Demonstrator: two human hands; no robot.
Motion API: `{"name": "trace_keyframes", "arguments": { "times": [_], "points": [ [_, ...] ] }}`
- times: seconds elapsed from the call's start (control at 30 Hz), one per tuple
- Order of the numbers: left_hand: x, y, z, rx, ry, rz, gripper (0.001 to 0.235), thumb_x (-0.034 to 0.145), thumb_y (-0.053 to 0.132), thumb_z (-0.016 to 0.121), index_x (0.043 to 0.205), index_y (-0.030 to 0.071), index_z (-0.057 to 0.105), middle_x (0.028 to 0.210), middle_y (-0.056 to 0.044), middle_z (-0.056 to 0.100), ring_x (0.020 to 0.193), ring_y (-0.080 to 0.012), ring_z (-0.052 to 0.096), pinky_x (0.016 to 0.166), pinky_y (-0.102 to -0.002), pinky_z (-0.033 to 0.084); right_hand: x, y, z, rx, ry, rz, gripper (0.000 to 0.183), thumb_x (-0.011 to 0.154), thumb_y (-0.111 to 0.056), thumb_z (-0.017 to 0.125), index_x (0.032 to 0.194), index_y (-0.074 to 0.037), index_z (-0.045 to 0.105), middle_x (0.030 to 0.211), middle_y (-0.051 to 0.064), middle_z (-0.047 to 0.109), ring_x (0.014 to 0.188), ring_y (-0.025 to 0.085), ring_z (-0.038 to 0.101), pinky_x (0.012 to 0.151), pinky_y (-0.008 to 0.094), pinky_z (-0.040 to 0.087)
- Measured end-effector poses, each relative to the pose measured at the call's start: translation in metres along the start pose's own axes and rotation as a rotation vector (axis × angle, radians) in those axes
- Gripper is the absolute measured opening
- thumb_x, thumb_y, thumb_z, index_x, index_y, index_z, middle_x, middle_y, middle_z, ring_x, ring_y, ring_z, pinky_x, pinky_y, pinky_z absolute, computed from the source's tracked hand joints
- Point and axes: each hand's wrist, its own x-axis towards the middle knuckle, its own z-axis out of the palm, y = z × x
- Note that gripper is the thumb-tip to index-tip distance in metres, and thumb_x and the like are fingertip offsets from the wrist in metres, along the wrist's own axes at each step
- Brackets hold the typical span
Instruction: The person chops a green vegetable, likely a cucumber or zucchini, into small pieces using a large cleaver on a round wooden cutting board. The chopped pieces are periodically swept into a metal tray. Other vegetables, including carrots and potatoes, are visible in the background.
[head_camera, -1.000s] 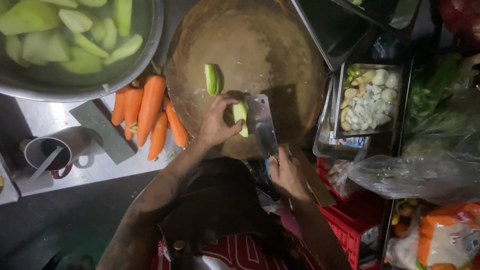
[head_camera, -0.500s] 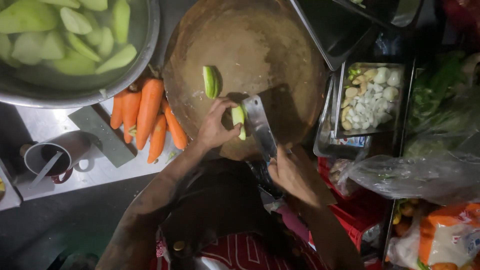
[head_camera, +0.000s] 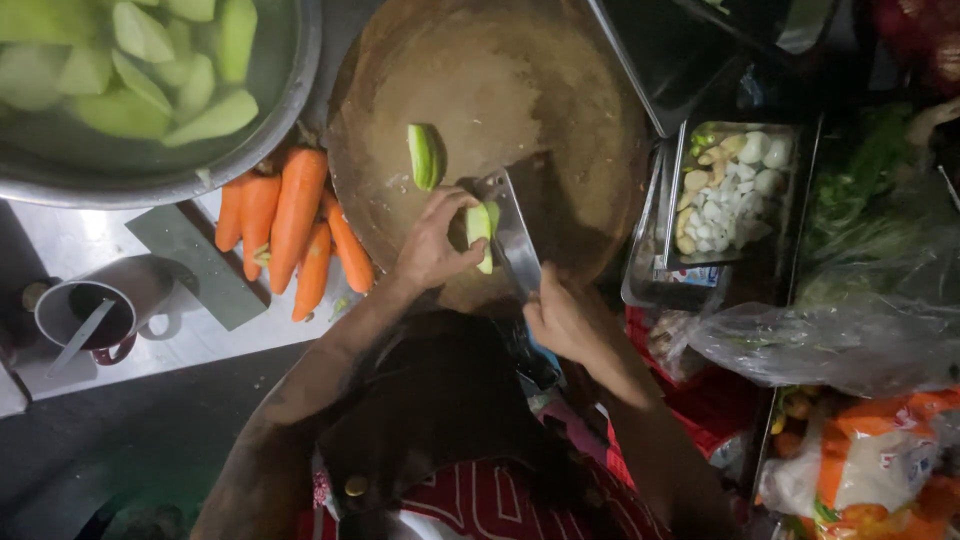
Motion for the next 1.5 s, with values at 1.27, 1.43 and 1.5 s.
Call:
{"name": "trace_keyframes", "arguments": {
  "times": [1.27, 1.43, 1.5],
  "points": [
    [0.001, -0.017, -0.022, -0.139, -0.253, -0.079, 0.056, 0.085, 0.022, 0.082, 0.123, 0.002, 0.048, 0.122, -0.019, 0.047, 0.104, -0.0378, 0.059, 0.082, -0.043, 0.063, 0.021, 0.004, 0.147, -0.062, 0.11, 0.303, 0.048, 0.1, -0.034, 0.045, 0.137, -0.004, 0.039, 0.079, 0.024, 0.068, 0.081, 0.045, 0.075, 0.071, 0.053, 0.059],
    [0.005, 0.018, -0.015, -0.047, -0.235, -0.189, 0.058, 0.079, 0.022, 0.085, 0.123, 0.004, 0.051, 0.121, -0.02, 0.05, 0.102, -0.0419, 0.064, 0.078, -0.044, 0.062, 0.017, 0.008, 0.144, -0.044, 0.103, 0.259, 0.047, 0.098, -0.034, 0.047, 0.134, -0.005, 0.039, 0.076, 0.021, 0.068, 0.075, 0.044, 0.075, 0.067, 0.052, 0.059],
    [0.008, 0.032, -0.016, -0.012, -0.214, -0.239, 0.061, 0.078, 0.024, 0.087, 0.124, 0.005, 0.053, 0.119, -0.02, 0.052, 0.104, -0.0454, 0.064, 0.08, -0.044, 0.062, 0.015, 0.006, 0.148, -0.104, 0.155, 0.209, 0.049, 0.096, -0.034, 0.052, 0.134, -0.006, 0.039, 0.074, 0.018, 0.067, 0.072, 0.038, 0.076, 0.065, 0.046, 0.06]
  ]
}}
